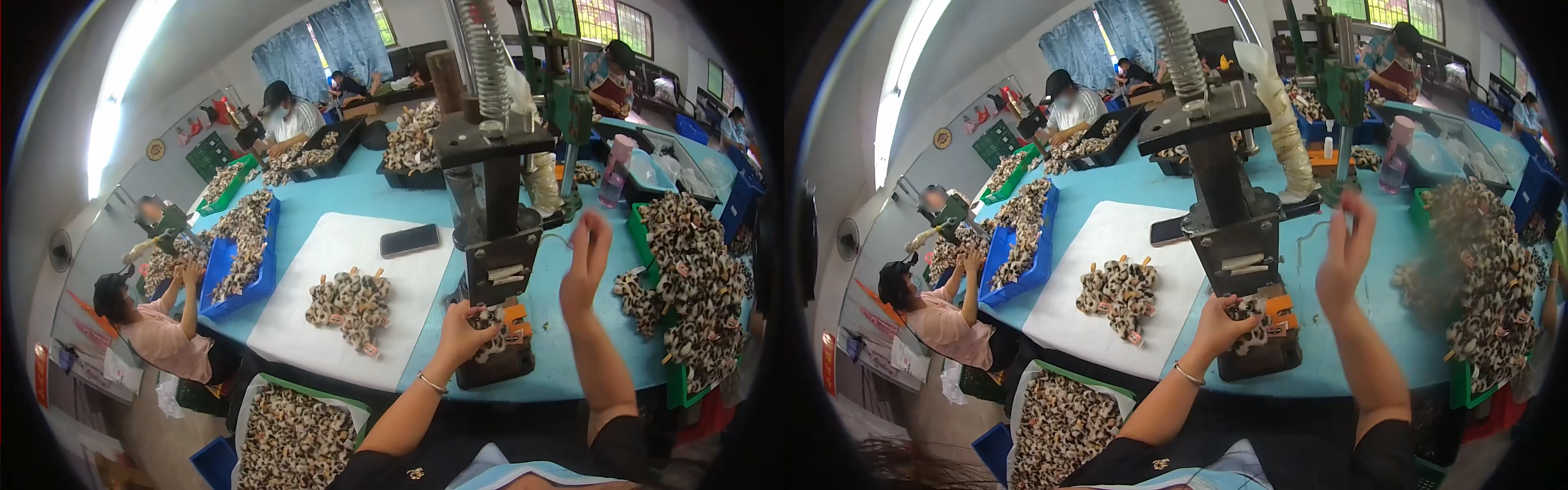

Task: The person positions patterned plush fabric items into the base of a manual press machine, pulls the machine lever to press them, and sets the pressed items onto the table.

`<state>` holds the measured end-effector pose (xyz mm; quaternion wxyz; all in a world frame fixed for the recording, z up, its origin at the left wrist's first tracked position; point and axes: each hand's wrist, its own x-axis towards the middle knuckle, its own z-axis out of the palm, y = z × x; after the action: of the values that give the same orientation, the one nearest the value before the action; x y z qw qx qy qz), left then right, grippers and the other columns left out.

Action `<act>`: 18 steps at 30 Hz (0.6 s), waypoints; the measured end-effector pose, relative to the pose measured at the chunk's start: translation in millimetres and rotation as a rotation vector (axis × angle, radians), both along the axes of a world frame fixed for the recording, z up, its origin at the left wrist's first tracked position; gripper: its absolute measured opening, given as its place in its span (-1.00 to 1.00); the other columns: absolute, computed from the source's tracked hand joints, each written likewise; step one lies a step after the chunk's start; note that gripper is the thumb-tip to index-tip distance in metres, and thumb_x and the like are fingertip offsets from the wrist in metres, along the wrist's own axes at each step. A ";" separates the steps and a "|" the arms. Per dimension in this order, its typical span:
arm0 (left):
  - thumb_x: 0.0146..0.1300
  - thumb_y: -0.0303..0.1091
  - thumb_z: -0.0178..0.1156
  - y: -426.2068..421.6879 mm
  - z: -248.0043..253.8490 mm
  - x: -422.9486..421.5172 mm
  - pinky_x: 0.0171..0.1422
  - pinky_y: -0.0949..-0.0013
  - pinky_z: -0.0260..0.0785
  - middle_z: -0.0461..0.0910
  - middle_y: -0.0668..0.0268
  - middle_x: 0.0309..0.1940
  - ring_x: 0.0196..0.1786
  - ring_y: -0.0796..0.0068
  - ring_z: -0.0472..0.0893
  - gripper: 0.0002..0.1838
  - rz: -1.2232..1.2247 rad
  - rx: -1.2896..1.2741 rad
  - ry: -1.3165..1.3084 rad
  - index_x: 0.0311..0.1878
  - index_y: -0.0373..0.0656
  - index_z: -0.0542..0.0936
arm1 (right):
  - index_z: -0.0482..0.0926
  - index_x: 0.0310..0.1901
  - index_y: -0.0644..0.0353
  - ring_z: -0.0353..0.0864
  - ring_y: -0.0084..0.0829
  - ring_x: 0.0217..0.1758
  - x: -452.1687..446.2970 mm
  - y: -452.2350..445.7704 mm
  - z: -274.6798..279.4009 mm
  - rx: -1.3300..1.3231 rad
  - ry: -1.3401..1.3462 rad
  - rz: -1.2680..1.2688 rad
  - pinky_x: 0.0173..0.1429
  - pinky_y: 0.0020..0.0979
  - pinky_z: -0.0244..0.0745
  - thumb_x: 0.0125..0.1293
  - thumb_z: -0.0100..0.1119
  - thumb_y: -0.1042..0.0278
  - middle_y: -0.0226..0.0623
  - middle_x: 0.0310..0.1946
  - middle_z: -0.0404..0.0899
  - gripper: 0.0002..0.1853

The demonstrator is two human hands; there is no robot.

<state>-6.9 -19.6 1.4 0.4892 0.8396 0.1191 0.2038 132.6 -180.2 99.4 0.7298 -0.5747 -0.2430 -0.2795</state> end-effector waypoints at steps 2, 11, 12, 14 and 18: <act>-0.05 -0.27 0.55 0.8 2.7 -0.9 -0.14 0.39 0.49 0.57 0.32 -0.45 -0.32 0.48 0.59 -0.56 -0.023 0.044 0.025 -0.20 -0.42 0.66 | 0.25 0.38 0.36 0.43 -0.37 0.29 27.0 20.7 86.4 -0.079 -0.017 0.078 0.30 -0.38 0.38 0.50 0.08 0.29 -0.10 0.24 0.39 -0.47; -0.15 -0.21 0.56 4.8 -0.9 1.2 -0.07 0.22 0.39 0.60 0.21 -0.36 -0.18 0.19 0.50 -0.53 -0.066 -0.027 0.095 -0.19 -0.32 0.70 | 0.60 -0.09 0.16 0.39 -0.64 -0.45 62.2 50.3 213.0 -0.107 0.175 0.530 -0.29 -0.53 0.33 0.40 0.18 0.10 -0.57 -0.42 0.49 -0.71; -0.16 -0.21 0.57 5.8 -0.7 1.9 -0.07 0.22 0.39 0.59 0.21 -0.37 -0.18 0.19 0.49 -0.53 -0.058 -0.007 0.056 -0.21 -0.31 0.70 | 0.58 -0.10 0.19 0.35 -0.65 -0.46 34.8 31.7 201.1 0.072 0.084 0.477 -0.31 -0.52 0.31 0.43 0.10 0.18 -0.56 -0.45 0.43 -0.76; -0.18 -0.22 0.58 3.3 4.5 -2.9 -0.07 0.22 0.40 0.59 0.23 -0.38 -0.18 0.19 0.49 -0.54 -0.047 0.045 -0.020 -0.24 -0.30 0.69 | 0.55 -0.12 0.24 0.26 -0.65 -0.50 -31.8 -18.5 140.0 0.321 -0.324 0.646 -0.34 -0.50 0.28 0.48 -0.06 0.35 -0.53 -0.51 0.32 -0.80; -0.19 -0.24 0.59 4.3 -10.3 3.4 -0.10 0.25 0.39 0.60 0.23 -0.39 -0.19 0.22 0.49 -0.58 -0.017 0.037 -0.152 -0.31 -0.28 0.67 | 0.40 -0.36 0.16 0.09 -0.67 -0.54 -52.2 -27.5 136.5 0.085 -0.542 0.394 -0.42 -0.53 0.09 0.48 -0.10 0.42 -0.54 -0.58 0.11 -0.80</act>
<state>-3.6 -15.3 -8.9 0.4829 0.8317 0.0706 0.2648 80.5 -207.7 235.9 0.7018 -0.3906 -0.5228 -0.2857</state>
